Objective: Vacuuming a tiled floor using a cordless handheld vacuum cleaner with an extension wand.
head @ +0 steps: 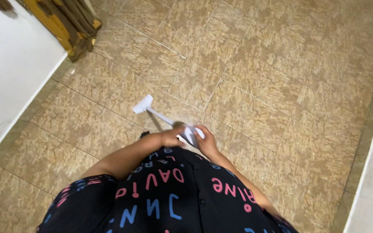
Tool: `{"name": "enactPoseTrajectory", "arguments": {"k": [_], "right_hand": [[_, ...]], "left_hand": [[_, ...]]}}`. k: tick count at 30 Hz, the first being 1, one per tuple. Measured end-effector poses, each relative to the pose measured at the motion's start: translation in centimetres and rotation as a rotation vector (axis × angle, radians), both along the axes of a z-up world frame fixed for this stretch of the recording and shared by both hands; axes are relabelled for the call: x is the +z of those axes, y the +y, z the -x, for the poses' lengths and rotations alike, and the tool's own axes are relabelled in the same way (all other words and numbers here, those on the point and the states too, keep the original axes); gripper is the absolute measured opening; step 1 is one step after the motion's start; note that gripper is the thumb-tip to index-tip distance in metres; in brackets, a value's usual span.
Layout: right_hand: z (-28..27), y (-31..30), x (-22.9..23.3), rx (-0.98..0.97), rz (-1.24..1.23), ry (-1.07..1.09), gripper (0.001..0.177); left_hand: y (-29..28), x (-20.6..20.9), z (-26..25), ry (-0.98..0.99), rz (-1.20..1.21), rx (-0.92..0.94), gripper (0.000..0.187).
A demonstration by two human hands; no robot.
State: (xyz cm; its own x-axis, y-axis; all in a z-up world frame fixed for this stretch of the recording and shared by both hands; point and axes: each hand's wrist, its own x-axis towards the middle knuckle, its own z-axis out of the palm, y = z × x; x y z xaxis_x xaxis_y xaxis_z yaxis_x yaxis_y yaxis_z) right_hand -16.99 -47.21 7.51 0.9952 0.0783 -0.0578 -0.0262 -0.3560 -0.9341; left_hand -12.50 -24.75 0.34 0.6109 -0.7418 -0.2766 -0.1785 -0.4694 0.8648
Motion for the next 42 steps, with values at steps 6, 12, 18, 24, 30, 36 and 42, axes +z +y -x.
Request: {"name": "enactPoseTrajectory", "arguments": {"k": [6,12,18,24,30,36,42], "right_hand": [[-2.7,5.5,-4.0,0.058,-0.051,0.005,0.030],[0.2,1.1,-3.8,0.157,-0.066,0.062,0.028],[6.6,-5.4,5.8,0.072,-0.004,0.479,0.026],[5.7,5.1,5.6,0.163,0.125,0.062,0.028],[3.7,22.2,-0.1,0.156,-0.095,0.299,0.031],[10.7,25.7,-5.1,0.270,0.005,-0.119,0.025],[17.9,20.6,10.2,0.038,0.239,0.371,0.027]], "left_hand": [[1.5,2.0,0.9,0.066,-0.017,0.269,0.082],[-0.8,-4.7,2.9,-0.302,0.068,-0.061,0.076],[-1.8,0.2,3.8,0.201,0.126,0.042,0.064],[3.2,4.5,4.4,-0.293,0.157,0.111,0.072],[16.7,-1.0,6.0,-0.190,-0.037,0.452,0.075],[23.7,-0.2,10.8,-0.011,-0.113,0.194,0.099],[17.0,4.5,16.1,-0.103,0.097,-0.139,0.106]]}}
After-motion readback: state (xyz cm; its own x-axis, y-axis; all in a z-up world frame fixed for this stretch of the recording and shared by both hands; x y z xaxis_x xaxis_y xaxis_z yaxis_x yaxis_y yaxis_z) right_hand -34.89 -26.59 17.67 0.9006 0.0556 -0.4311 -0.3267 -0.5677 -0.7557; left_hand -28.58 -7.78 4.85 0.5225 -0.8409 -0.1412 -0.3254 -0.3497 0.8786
